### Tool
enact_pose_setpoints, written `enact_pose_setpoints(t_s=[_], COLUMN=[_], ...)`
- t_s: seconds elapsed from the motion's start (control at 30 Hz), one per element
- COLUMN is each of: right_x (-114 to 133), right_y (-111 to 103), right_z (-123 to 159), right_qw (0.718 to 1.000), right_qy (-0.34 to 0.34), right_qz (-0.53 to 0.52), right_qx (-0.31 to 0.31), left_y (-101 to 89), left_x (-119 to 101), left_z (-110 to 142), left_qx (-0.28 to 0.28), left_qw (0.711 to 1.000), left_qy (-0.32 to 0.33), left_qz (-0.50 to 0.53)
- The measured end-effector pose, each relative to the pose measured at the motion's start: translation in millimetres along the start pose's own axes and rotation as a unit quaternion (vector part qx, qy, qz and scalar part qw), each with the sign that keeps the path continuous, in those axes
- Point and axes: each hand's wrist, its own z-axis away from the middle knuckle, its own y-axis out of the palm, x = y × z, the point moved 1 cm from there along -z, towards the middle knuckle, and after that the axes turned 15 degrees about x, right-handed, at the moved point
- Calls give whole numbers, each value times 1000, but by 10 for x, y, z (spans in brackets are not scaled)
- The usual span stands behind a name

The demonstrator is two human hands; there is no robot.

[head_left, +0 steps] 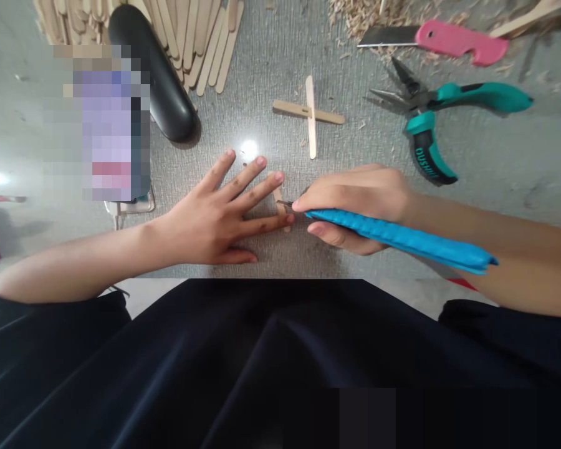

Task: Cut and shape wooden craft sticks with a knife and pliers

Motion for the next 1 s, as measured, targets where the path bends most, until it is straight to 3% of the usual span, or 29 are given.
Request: enact_pose_setpoints(t_s=[0.17,0.3,0.53,0.77,1.0], right_x=[-26,-26,-5,10,47], right_y=[-27,-11,48,45,-10], right_z=[16,11,11,-18,-61], right_qw=[999,999,999,1000,998], right_qy=[16,20,27,22,21], right_qz=[30,34,20,18,56], right_qx=[7,-3,-13,-7,14], left_y=[48,82,111,75,77], left_x=[-145,-234,-144,-104,-17], left_z=[44,44,36,26,-16], left_qx=[-22,-76,-123,-197,-175], left_qw=[999,995,987,975,982], left_qy=[-23,-36,-98,-84,-67], left_qz=[-41,-55,-31,-63,-1])
